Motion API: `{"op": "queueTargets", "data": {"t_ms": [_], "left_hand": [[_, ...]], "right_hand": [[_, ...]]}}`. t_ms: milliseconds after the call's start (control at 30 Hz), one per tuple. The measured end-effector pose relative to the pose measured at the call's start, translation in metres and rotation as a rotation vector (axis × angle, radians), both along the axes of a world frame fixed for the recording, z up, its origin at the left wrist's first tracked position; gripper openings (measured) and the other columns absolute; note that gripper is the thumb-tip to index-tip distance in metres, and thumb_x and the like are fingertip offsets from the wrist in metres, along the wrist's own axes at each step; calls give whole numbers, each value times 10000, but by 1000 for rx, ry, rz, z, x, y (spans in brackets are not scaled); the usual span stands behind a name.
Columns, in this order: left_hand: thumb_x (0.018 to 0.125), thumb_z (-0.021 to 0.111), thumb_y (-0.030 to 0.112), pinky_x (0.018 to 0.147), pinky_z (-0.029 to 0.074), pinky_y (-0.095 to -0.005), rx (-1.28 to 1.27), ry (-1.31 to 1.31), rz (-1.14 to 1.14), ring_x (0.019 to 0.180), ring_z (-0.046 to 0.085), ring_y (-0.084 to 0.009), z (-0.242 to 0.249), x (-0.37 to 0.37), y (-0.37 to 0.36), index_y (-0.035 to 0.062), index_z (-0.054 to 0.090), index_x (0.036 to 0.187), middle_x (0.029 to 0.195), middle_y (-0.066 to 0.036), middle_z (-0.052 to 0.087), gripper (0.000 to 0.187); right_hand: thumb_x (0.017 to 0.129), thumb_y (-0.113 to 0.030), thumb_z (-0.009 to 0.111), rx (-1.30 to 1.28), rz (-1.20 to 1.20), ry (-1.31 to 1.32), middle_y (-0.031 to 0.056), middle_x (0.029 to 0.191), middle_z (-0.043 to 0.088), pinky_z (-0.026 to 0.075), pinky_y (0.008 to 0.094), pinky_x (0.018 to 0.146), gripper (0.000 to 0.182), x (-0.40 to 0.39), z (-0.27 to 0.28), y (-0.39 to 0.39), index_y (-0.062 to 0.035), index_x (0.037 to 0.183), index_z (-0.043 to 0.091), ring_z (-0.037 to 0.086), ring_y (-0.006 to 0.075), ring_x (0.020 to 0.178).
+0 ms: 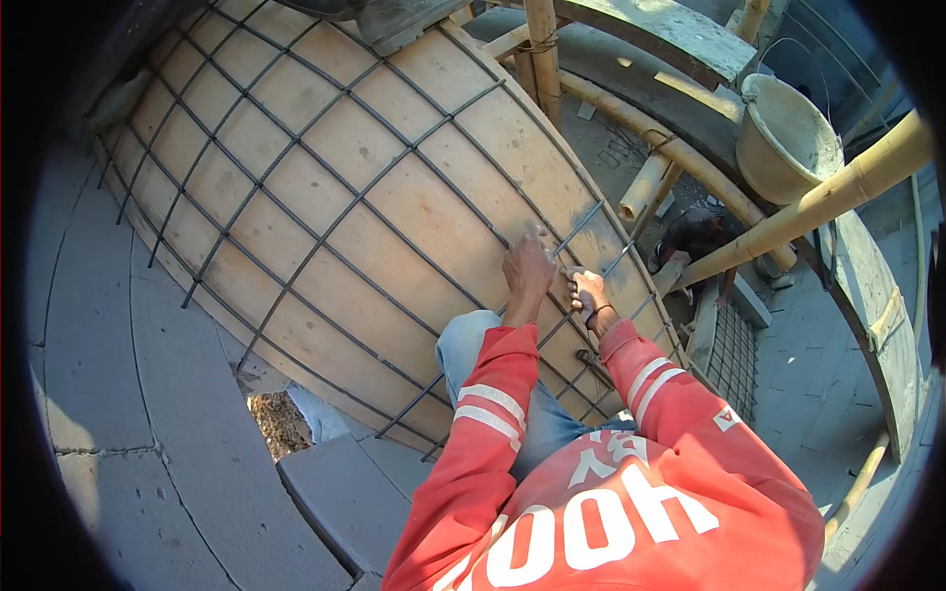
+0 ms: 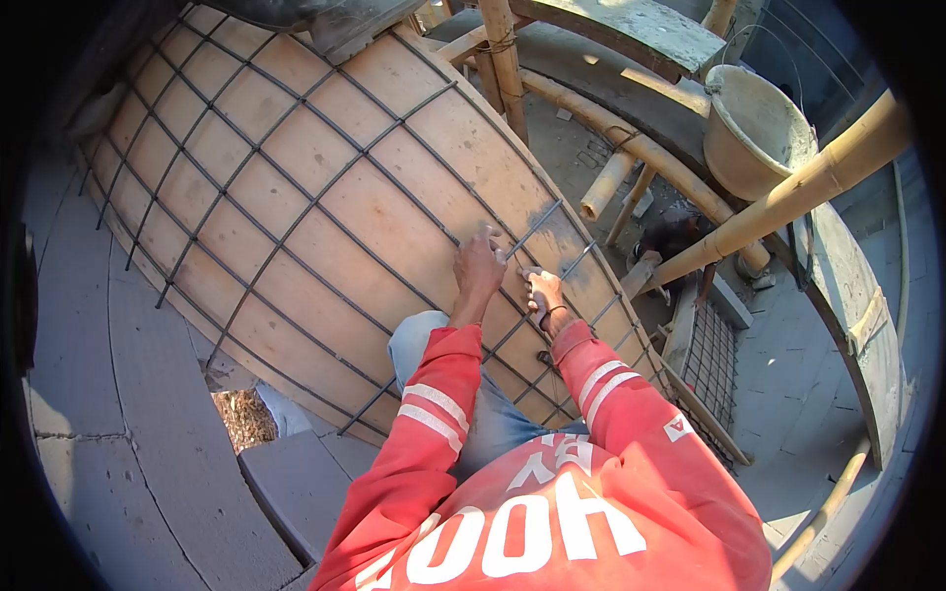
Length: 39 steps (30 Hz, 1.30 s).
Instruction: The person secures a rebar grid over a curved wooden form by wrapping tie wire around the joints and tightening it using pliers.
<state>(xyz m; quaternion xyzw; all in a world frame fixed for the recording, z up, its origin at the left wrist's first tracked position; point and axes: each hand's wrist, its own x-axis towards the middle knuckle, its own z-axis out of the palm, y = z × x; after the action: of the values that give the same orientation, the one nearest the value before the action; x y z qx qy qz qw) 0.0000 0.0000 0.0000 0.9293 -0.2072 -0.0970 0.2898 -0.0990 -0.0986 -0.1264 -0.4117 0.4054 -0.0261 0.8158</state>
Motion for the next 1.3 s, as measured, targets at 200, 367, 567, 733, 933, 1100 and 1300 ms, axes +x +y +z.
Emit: {"op": "queueTargets", "data": {"t_ms": [200, 367, 567, 733, 933, 1100, 1300], "left_hand": [[822, 675, 116, 837, 536, -448, -175, -113, 244, 948, 693, -319, 9, 16, 2, 101, 688, 1060, 969, -88, 745, 240], [777, 709, 144, 747, 508, -451, -410, -325, 654, 814, 663, -304, 29, 21, 8, 86, 653, 984, 784, -52, 661, 223], [760, 729, 159, 747, 524, -451, -373, -272, 610, 789, 672, -303, 25, 20, 8, 94, 660, 965, 765, -61, 674, 225], [777, 735, 226, 778, 560, -439, -226, -12, 345, 827, 717, -312, 19, 13, 8, 116, 757, 920, 810, -95, 742, 182], [814, 772, 347, 753, 579, -410, 3, 235, 9, 808, 733, -275, 1, 7, 3, 117, 802, 863, 805, -106, 753, 237], [836, 804, 278, 541, 562, -322, -352, 396, -14, 590, 698, -193, -41, 19, -8, 2, 773, 848, 708, -106, 718, 278], [845, 800, 189, 520, 570, -258, -706, 951, 27, 557, 679, -178, 8, 8, -1, -81, 732, 891, 711, -108, 706, 282]], "right_hand": [[933, -176, 546, -329, 35, 60, -45, 660, 471, 331, 229, 397, 148, -22, -5, 16, -103, 993, 660, 406, 59, 476], [935, -208, 583, -431, 31, 104, -46, 639, 455, 361, 231, 401, 158, -50, -22, 16, -76, 994, 647, 431, 63, 472], [908, -168, 617, -457, 4, -8, -2, 685, 562, 355, 247, 427, 205, -54, 17, 9, -11, 1033, 662, 475, 70, 516], [903, -173, 629, -433, -119, 4, 2, 680, 546, 410, 255, 428, 177, -43, 12, 24, -30, 1007, 628, 512, 89, 523], [893, -110, 662, -353, -133, -98, 3, 693, 573, 402, 236, 460, 107, -38, 31, 22, -31, 962, 640, 519, 84, 539], [892, -79, 676, -926, -108, -5, -9, 677, 587, 411, 251, 515, 76, -36, 69, 41, -14, 926, 657, 522, 62, 574], [900, -98, 644, -1156, -229, -57, 61, 777, 653, 474, 295, 627, 191, -45, 89, 39, -32, 1068, 707, 583, 123, 681]]}}
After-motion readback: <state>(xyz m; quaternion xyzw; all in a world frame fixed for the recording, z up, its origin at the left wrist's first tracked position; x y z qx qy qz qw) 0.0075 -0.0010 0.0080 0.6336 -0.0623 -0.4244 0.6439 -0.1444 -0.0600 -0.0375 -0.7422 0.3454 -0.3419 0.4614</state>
